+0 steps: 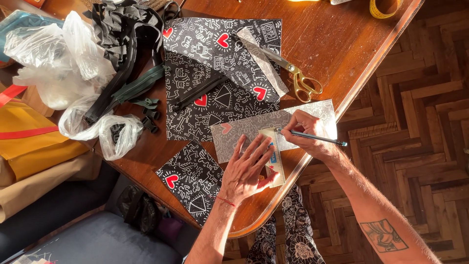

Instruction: Marking material with a pencil and ruler, cutting it with scissors, and preparing a zipper for assembly.

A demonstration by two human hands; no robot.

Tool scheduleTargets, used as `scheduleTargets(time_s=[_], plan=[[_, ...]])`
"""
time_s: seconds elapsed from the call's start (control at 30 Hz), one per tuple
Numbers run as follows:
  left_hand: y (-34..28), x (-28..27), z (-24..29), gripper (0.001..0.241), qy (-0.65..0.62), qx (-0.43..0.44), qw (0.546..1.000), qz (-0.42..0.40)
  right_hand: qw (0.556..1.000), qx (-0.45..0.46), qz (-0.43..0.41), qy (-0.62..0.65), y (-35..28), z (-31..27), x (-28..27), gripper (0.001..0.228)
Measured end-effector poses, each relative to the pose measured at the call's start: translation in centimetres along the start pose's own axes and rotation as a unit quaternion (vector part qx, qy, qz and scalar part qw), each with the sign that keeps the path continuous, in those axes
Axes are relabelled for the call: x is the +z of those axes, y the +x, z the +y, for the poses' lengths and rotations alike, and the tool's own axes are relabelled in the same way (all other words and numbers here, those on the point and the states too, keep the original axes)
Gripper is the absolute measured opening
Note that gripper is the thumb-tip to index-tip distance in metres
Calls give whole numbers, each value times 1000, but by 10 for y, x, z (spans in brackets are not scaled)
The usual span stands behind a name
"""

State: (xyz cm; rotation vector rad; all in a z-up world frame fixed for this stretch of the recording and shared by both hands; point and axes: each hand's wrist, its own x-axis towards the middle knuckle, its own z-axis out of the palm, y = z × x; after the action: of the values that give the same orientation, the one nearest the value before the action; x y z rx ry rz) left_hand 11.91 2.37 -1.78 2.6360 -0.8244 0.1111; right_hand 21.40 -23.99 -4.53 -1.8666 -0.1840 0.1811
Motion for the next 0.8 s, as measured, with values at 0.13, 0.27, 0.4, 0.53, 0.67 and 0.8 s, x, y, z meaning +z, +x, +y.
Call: scheduleTargets(time_s=[0.13, 0.27, 0.4, 0.53, 0.67, 0.8], plan=[[0, 0, -1, 71, 10, 2, 1000, -7, 1000, 0, -4, -3, 0, 0, 1, 12], [0, 2, -1, 70, 4, 2, 1000, 2, 1000, -16, 1, -11, 0, 2, 3, 12], [-2, 8, -4, 72, 22, 8, 1000, 8, 998, -36, 11, -55, -3, 14, 5, 11], [-1, 10, -3, 71, 16, 6, 1000, 10, 999, -26, -1, -45, -6, -15, 3, 12], [-2, 11, -2, 71, 12, -1, 1000, 10, 993, -67, -28, -96, -12, -16, 0, 13], [-13, 59, -16, 72, 9, -8, 1000, -16, 991, -63, -52, -102, -29, 0, 2, 13]])
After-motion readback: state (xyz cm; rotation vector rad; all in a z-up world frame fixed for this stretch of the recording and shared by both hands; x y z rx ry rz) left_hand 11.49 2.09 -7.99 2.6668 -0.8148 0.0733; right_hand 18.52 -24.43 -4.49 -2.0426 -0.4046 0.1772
